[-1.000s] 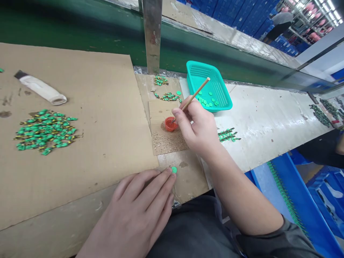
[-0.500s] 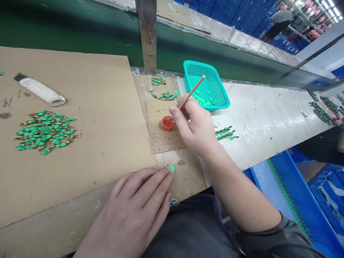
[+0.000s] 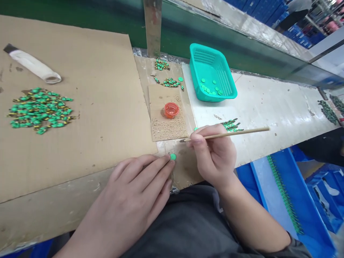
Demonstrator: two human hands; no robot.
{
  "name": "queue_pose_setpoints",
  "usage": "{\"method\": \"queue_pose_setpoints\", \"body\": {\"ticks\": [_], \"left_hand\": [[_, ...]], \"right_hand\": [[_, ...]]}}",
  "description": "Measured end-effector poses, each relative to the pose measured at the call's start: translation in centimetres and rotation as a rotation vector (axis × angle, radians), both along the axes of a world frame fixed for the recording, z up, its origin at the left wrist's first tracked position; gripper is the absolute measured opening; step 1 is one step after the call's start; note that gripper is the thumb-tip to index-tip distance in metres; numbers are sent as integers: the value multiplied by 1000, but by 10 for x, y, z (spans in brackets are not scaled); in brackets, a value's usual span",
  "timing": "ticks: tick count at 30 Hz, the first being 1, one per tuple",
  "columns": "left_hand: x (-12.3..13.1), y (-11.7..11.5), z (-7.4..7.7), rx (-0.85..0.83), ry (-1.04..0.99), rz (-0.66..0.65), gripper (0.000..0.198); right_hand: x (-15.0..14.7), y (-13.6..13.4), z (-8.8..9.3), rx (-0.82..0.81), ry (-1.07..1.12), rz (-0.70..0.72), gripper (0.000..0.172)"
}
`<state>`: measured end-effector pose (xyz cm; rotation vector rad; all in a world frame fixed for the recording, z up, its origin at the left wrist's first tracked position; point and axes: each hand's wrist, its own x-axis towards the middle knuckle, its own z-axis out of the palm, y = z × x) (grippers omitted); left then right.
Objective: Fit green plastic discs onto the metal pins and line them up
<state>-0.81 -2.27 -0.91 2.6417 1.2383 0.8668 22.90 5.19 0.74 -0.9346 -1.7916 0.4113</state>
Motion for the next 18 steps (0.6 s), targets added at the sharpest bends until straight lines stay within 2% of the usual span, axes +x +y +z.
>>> {"method": "queue_pose_setpoints", "body": {"ticks": [4, 11, 18], "left_hand": [[0, 1, -2, 11, 12, -5, 29], [0, 1, -2, -1, -17, 7, 30], [0, 0, -2, -16, -31, 12, 33]], "right_hand": [[-1, -3, -10, -32, -72, -38, 19], [-5, 3, -8, -67, -120, -31, 19], [1, -13, -10, -98, 29, -4, 9]]}}
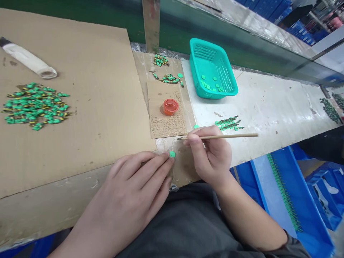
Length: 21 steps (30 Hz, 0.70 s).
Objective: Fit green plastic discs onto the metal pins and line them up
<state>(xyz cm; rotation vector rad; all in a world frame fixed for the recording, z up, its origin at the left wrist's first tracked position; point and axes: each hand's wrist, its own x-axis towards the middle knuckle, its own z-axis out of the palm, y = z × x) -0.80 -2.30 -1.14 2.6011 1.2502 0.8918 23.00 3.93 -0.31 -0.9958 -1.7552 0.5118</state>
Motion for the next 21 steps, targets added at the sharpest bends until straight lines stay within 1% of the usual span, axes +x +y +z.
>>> {"method": "queue_pose_setpoints", "body": {"ticks": [2, 5, 9, 13, 21], "left_hand": [[0, -1, 0, 1, 6, -1, 34], [0, -1, 0, 15, 32, -4, 35], [0, -1, 1, 30, 47, -6, 35], [0, -1, 2, 20, 46, -4, 36], [0, -1, 1, 18, 52, -8, 36]], "right_hand": [[2, -8, 0, -48, 46, 25, 8], [4, -17, -1, -105, 87, 78, 11], [4, -22, -2, -137, 82, 108, 12], [5, -21, -3, -151, 58, 109, 12], [3, -21, -1, -121, 5, 101, 11]]}}
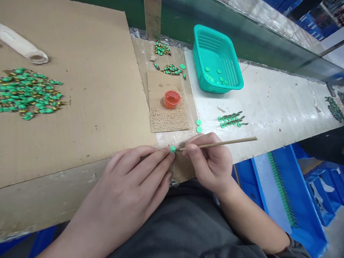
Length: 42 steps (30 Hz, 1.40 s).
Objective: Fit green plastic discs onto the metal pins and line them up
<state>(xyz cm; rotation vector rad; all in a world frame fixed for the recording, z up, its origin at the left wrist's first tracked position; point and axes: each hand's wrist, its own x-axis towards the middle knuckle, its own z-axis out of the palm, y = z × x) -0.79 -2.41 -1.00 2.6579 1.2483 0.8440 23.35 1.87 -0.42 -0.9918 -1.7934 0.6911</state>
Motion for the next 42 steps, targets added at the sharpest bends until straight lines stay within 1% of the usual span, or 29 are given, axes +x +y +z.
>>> {"method": "queue_pose_setpoints", "body": {"ticks": [5, 8, 11, 14, 17, 20, 22, 26, 30, 35, 38, 40, 42], "left_hand": [[0, 0, 0, -15, -30, 8, 44], [0, 0, 1, -17, -28, 8, 42], [0, 0, 1, -14, -21, 8, 39], [0, 1, 1, -30, -41, 13, 43], [0, 1, 1, -37, -56, 17, 44], [0, 1, 1, -36, -43, 18, 38], [1, 1, 1, -27, -16, 15, 35], [2, 2, 1, 10, 44, 8, 37], [1, 4, 3, 21, 33, 1, 35], [1, 5, 6, -23, -30, 0, 26], [0, 5, 6, -34, -43, 1, 26], [-2, 6, 6, -37, -50, -15, 27], [-5, 8, 4, -32, -45, -37, 29]], "right_hand": [[0, 1, 2, 15, -30, 6, 11], [0, 1, 1, 25, -29, 19, 11], [1, -1, -3, 12, 45, -3, 9], [1, -3, -5, -7, 123, -76, 5], [-3, -1, -4, -5, 201, -133, 11], [-7, 2, 0, 4, 270, -175, 18], [-9, 4, 1, 3, 307, -178, 17], [-6, 5, 2, -26, 335, -139, 13], [2, -1, 6, -46, 284, -104, 16], [16, -9, 10, -31, 181, 3, 21], [20, -11, 10, -49, 149, 12, 23], [19, -8, 8, -41, 47, 45, 21], [18, -3, 5, 13, -107, 118, 20]]}}
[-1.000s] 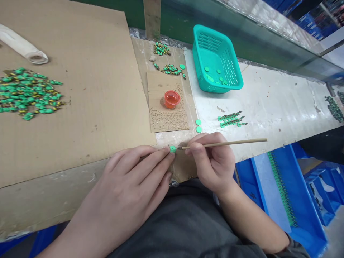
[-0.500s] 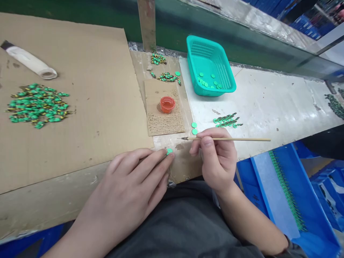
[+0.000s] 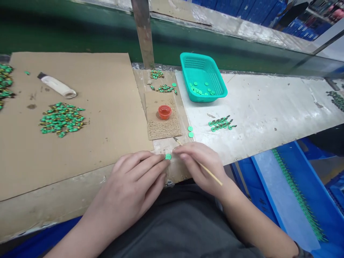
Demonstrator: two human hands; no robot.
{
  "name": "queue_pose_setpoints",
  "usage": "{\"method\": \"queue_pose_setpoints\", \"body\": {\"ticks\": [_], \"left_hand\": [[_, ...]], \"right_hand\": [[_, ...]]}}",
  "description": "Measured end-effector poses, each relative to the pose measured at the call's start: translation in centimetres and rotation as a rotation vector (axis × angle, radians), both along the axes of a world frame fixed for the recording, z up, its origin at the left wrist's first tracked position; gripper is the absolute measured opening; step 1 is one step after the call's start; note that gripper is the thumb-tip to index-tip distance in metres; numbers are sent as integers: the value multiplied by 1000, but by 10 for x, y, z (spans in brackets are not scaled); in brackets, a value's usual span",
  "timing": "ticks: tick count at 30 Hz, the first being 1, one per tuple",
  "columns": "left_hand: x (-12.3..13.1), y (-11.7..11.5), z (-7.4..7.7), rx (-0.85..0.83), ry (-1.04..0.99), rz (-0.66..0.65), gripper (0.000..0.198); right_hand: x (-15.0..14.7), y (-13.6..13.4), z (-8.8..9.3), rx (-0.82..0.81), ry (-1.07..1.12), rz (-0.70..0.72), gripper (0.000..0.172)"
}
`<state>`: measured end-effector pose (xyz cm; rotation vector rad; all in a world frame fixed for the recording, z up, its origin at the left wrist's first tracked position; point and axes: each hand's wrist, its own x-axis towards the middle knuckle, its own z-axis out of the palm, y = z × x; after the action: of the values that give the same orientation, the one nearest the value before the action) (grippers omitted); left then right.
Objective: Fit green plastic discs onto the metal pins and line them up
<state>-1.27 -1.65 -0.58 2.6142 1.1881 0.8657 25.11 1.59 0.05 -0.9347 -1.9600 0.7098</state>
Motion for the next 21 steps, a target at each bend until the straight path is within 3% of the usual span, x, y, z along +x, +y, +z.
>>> {"method": "queue_pose_setpoints", "body": {"ticks": [5, 9, 11, 13, 16, 19, 21], "left_hand": [[2, -5, 6, 32, 37, 59, 29], [6, -22, 18, -70, 59, 96, 29], [-5, -27, 21, -89, 104, 140, 30], [-33, -26, 26, -109, 138, 249, 29], [-107, -13, 39, -136, 176, 560, 27], [-187, 12, 56, -176, 254, 880, 26], [-225, 34, 64, -243, 325, 963, 38]], "right_hand": [[-6, 10, -7, 78, -157, 153, 22], [-9, 4, -9, 41, -203, 145, 23], [-10, 1, -12, 70, -191, 111, 23], [-10, -4, -16, 93, -181, 58, 17], [-9, -10, -19, 144, -166, -19, 8], [-7, -12, -21, 191, -138, -74, 4], [-7, -12, -21, 204, -117, -94, 5]]}}
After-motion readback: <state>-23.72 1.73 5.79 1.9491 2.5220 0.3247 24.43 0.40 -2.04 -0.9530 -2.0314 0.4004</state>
